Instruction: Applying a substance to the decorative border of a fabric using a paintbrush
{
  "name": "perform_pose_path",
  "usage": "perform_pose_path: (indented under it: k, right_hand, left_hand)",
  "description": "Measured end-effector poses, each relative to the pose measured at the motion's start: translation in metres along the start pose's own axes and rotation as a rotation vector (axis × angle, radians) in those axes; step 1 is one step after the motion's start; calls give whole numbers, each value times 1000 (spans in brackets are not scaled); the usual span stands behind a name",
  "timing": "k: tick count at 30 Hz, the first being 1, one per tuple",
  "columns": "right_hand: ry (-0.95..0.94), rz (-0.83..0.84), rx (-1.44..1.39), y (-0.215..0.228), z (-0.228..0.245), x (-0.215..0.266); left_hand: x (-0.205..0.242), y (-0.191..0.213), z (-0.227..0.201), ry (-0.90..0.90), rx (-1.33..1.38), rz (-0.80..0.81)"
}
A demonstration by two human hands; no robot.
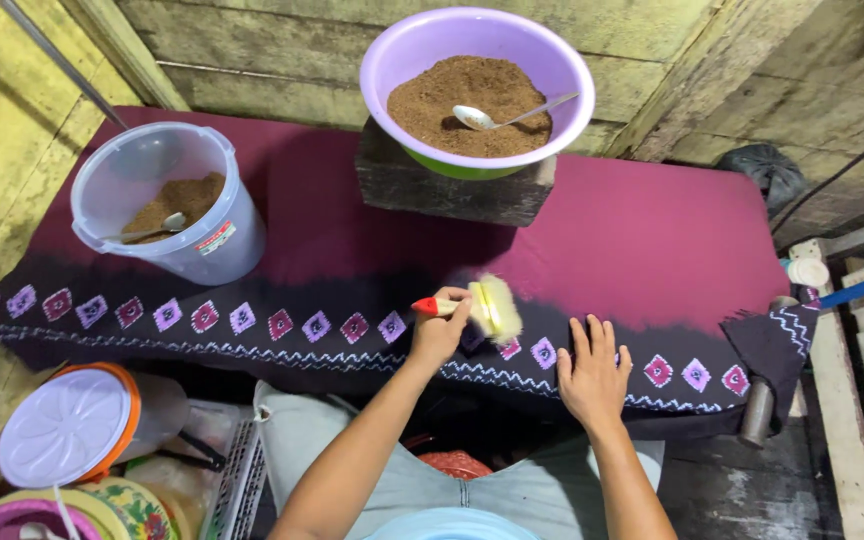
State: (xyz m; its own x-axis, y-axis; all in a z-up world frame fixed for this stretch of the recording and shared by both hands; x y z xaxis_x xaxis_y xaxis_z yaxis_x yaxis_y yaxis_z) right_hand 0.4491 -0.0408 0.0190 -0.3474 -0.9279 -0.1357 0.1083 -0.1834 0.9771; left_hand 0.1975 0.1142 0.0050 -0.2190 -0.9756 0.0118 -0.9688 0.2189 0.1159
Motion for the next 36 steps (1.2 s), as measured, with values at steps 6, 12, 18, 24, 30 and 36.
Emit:
perform_pose_path:
  k: [6, 12, 18, 24, 30, 36]
  right_hand:
    - [-18, 36, 4, -1, 0, -1]
    - [-8, -86, -25, 9, 4, -1]
    - [-96, -85, 162, 18, 20, 4]
    - [360, -90, -450, 87, 148, 2]
    - [538, -139, -752, 100, 197, 17]
    - [166, -100, -811, 39, 132, -9]
  left_hand:
    - [32, 105, 3, 42, -76, -163]
    - [101, 288, 20, 301, -305, -523]
    - [132, 334, -32, 101, -441, -675]
    - [81, 194, -58, -114, -591, -276]
    - [73, 27, -163, -524, -626, 136]
    - [66, -15, -156, -628, -584, 273]
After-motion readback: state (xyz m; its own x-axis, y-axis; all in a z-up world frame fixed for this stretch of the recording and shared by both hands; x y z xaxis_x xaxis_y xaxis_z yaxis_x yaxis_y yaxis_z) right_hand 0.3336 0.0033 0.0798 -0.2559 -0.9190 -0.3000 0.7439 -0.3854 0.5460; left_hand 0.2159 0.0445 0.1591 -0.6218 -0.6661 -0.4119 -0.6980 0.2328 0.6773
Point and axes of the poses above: each hand's wrist, its own x-axis away from the middle knuckle, its own y-axis out of the back of the hand, z = x × y, the point moved 8 cm from there along -x, towards the middle knuckle
